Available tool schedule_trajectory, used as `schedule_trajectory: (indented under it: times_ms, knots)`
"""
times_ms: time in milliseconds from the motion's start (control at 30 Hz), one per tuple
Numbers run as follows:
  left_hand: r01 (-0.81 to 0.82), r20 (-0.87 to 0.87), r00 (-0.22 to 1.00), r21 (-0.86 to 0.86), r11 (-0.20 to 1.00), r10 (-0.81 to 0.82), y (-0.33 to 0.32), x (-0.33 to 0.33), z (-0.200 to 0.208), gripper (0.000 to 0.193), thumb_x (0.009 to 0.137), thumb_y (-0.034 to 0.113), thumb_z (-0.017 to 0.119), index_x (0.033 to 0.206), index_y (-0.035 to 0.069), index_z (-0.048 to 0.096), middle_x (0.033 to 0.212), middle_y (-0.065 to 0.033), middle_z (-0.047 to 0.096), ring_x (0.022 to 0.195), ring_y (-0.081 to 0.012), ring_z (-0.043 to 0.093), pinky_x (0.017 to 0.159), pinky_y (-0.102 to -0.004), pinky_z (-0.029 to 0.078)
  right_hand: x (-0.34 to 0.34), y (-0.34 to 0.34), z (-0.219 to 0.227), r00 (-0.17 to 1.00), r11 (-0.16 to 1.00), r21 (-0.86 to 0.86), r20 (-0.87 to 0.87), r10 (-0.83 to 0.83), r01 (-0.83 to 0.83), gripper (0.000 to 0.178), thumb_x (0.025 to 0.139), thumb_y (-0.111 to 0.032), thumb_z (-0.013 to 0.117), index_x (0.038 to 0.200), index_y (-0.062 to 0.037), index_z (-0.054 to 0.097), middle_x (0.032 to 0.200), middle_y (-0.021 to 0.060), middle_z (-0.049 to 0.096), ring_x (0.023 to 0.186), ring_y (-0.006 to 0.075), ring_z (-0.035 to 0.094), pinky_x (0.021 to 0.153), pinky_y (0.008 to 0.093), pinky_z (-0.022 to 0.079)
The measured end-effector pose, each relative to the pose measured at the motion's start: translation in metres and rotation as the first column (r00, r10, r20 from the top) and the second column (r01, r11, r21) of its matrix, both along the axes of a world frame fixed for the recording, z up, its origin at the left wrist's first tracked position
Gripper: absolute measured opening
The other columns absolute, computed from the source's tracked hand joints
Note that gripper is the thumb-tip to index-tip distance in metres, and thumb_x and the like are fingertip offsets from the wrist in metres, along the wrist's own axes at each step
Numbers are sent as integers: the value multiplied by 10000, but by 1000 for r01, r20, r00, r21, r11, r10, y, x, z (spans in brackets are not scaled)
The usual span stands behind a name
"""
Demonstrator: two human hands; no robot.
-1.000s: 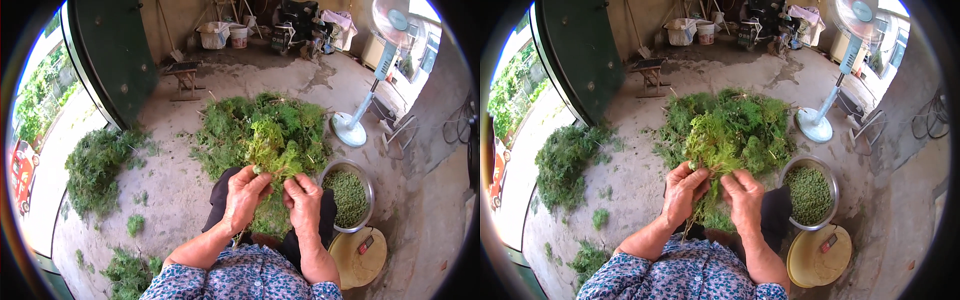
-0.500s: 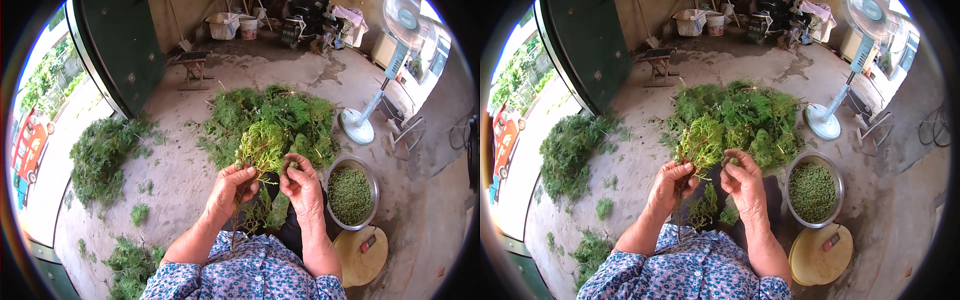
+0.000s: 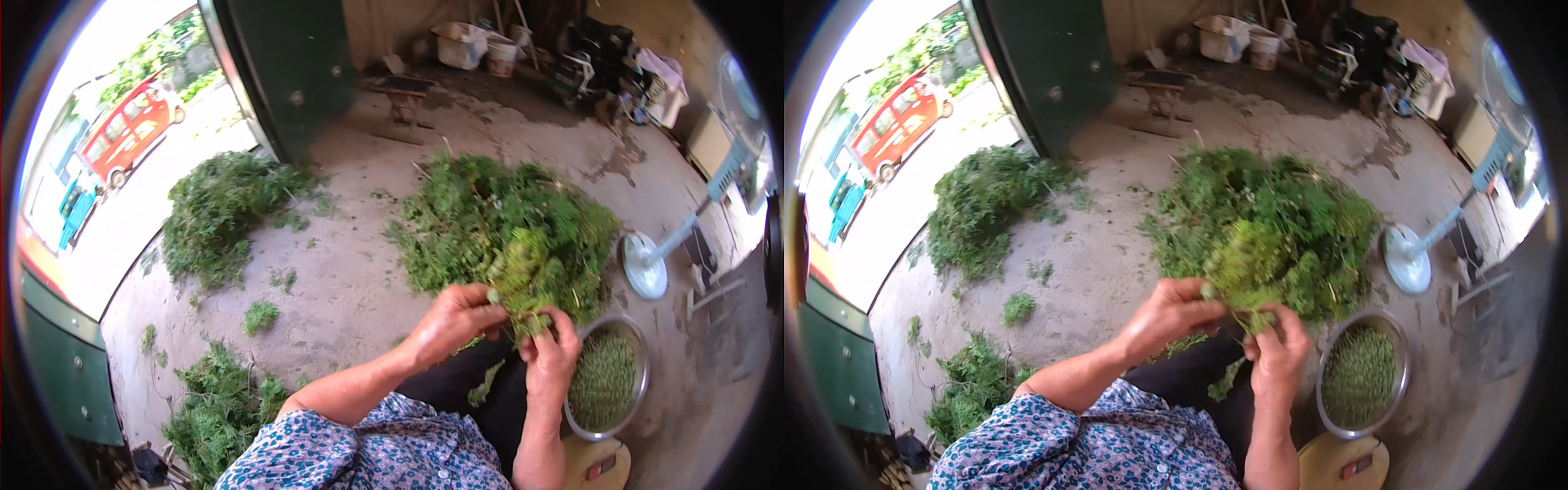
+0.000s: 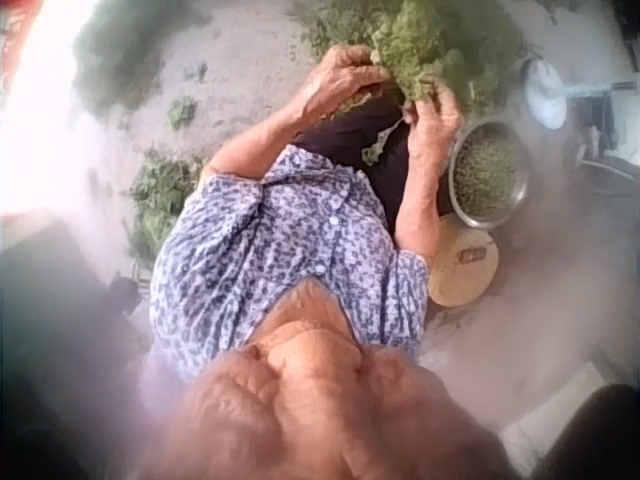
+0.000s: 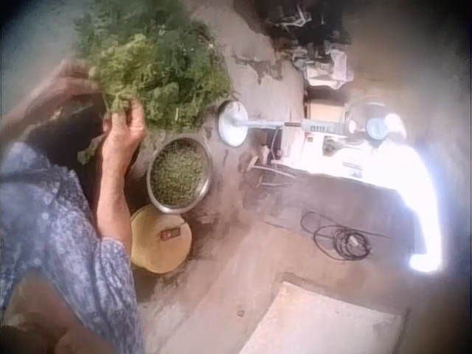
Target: The person picks small green berries from cedar branches by hand and drops them into a metal bowl. They handle the branches one at a time, occasionally tossing aside stripped branches and reaching for new ones from the pile.
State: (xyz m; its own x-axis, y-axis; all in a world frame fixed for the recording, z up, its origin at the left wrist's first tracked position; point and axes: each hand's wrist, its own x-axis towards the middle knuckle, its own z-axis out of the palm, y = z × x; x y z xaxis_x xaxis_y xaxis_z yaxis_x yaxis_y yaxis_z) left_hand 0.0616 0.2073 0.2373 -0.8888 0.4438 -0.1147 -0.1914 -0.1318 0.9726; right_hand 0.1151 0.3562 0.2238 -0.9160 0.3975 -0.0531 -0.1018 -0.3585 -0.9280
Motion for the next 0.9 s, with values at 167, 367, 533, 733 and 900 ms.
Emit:
schedule_trajectory:
  times_ms: [167, 367, 533, 733, 900]
  knots:
    - [81, -243, 959, -244, 966, -142, 21, 4, -26, 146, 839, 131, 559, 889, -4, 583, 621, -41, 570, 620, -101, 576, 542, -263, 450, 8, 16, -23, 984, 782, 600, -60, -167, 169, 89, 765, 21, 528, 848, 13, 558, 644, 0, 516, 469, 57, 422, 389, 210, 321]
    - [27, -398, 906, -278, 960, -141, 14, 17, -45, 226, 792, 164, 558, 671, -18, 500, 543, -99, 554, 522, -211, 574, 492, -328, 429, 10, 56, -69, 982, 993, -27, 152, -112, 117, 158, 791, -42, 565, 942, 2, 552, 694, 57, 570, 532, 105, 509, 449, 217, 401]
    - [127, -163, 965, -390, 912, -204, 6, 10, -44, 232, 848, 227, 534, 816, -2, 540, 654, -74, 596, 640, -173, 588, 570, -300, 440, 20, 106, -59, 956, 983, 14, 230, -181, 183, 286, 798, -99, 575, 1065, -10, 526, 903, 84, 556, 709, 142, 504, 577, 251, 433]
    - [-42, -441, 896, -202, 979, -53, 22, 12, -90, 309, 882, 254, 501, 756, -20, 440, 608, -141, 532, 598, -262, 571, 533, -381, 419, 43, 244, -172, 874, 876, -242, 372, -314, 417, 302, 816, -119, 560, 1059, 60, 543, 840, 134, 567, 777, 207, 546, 681, 286, 468]
    - [-16, -365, 926, -288, 957, -95, 15, 21, -71, 292, 894, 253, 490, 789, -15, 441, 620, -140, 462, 596, -255, 532, 549, -380, 401, 72, 209, -78, 815, 471, 781, -82, -574, 410, 453, 819, -315, 604, 1051, 72, 563, 1040, 246, 576, 939, 325, 558, 821, 357, 436]
